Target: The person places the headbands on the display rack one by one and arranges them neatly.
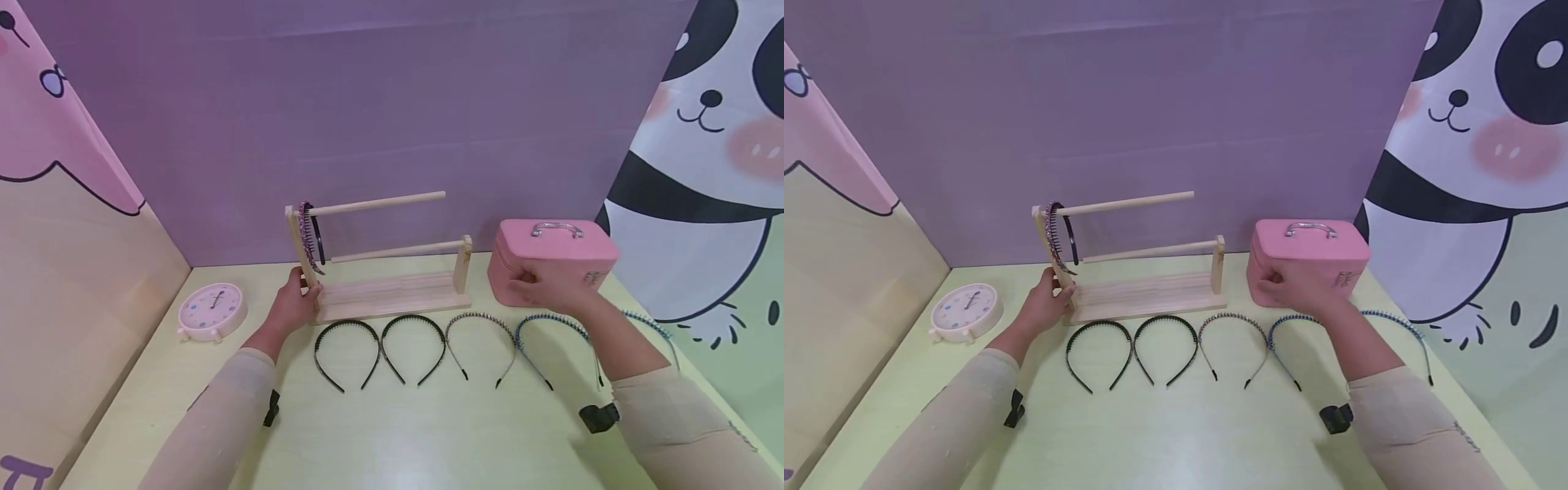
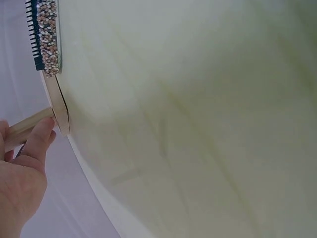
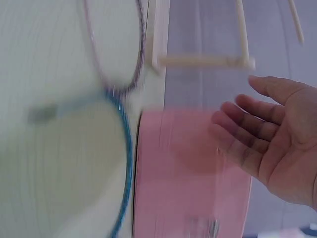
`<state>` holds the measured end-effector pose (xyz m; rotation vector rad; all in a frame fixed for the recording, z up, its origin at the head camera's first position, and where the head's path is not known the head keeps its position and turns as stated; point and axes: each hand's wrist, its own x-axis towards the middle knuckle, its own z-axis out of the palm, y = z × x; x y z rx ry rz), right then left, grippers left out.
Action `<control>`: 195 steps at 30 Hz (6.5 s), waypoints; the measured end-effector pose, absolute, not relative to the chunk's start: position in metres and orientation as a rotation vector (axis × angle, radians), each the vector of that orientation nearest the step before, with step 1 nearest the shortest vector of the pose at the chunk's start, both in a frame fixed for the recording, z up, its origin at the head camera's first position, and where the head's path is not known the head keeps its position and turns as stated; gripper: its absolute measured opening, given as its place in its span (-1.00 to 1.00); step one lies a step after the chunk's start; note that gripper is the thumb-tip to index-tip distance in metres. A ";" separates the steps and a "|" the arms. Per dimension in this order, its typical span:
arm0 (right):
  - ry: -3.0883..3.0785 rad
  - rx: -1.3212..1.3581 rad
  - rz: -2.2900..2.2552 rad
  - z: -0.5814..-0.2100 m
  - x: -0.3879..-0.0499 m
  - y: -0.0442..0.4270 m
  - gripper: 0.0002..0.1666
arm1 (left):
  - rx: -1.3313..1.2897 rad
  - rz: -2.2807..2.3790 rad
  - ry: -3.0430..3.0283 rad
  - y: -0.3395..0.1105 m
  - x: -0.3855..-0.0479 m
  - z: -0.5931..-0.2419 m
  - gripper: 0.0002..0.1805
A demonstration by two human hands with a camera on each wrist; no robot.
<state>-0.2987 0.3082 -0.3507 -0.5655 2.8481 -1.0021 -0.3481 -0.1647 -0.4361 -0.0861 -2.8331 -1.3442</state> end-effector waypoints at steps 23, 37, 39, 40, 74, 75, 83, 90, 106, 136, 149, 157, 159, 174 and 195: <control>2.507 0.364 -0.733 -0.401 -0.305 0.443 -0.58 | -0.040 -1.353 -2.789 -0.157 -0.349 -0.435 -0.51; 2.474 0.401 -0.913 -0.415 -0.302 0.452 -0.70 | -0.056 -1.318 -2.804 -0.158 -0.350 -0.436 -0.47; 2.478 0.396 -0.949 -0.412 -0.301 0.454 -0.69 | -0.061 -1.308 -2.804 -0.159 -0.349 -0.436 -0.48; 2.480 0.387 -0.970 -0.409 -0.299 0.455 -0.68 | -0.060 -1.309 -2.805 -0.158 -0.349 -0.436 -0.48; 3.094 0.254 -1.177 -0.286 -0.253 0.384 -0.36 | -0.033 -1.319 -2.816 -0.160 -0.349 -0.437 -0.49; 3.103 0.245 -1.195 -0.281 -0.251 0.378 -0.36 | -0.035 -1.316 -2.815 -0.160 -0.350 -0.437 -0.49; 3.150 -0.001 -1.453 -0.260 -0.235 0.335 -0.61 | -0.044 -1.308 -2.806 -0.159 -0.349 -0.434 -0.50; 3.097 -0.325 -1.649 -0.257 -0.241 0.304 -0.76 | -0.031 -1.295 -2.804 -0.157 -0.350 -0.434 -0.51; 2.926 -0.571 -1.787 -0.266 -0.276 0.228 -0.74 | -0.018 -1.321 -2.797 -0.157 -0.353 -0.437 -0.50; 2.483 -0.784 -1.923 -0.309 -0.323 0.094 -0.80 | 0.013 -1.322 -2.799 -0.156 -0.352 -0.435 -0.51; 2.508 -0.749 -1.841 -0.334 -0.332 0.060 -0.87 | 0.004 -1.316 -2.788 -0.155 -0.352 -0.436 -0.51; 2.546 -0.729 -1.783 -0.339 -0.339 0.051 -0.84 | 0.008 -1.298 -2.773 -0.156 -0.352 -0.435 -0.53; 2.556 -0.726 -1.769 -0.337 -0.339 0.049 -0.83 | 0.007 -1.301 -2.772 -0.156 -0.352 -0.436 -0.52; 2.726 -0.740 -1.515 -0.334 -0.339 0.058 -0.66 | -0.006 -1.314 -2.780 -0.156 -0.351 -0.434 -0.52; 2.803 -0.702 -1.153 -0.323 -0.328 0.149 -0.53 | 0.012 -1.302 -2.788 -0.154 -0.350 -0.435 -0.53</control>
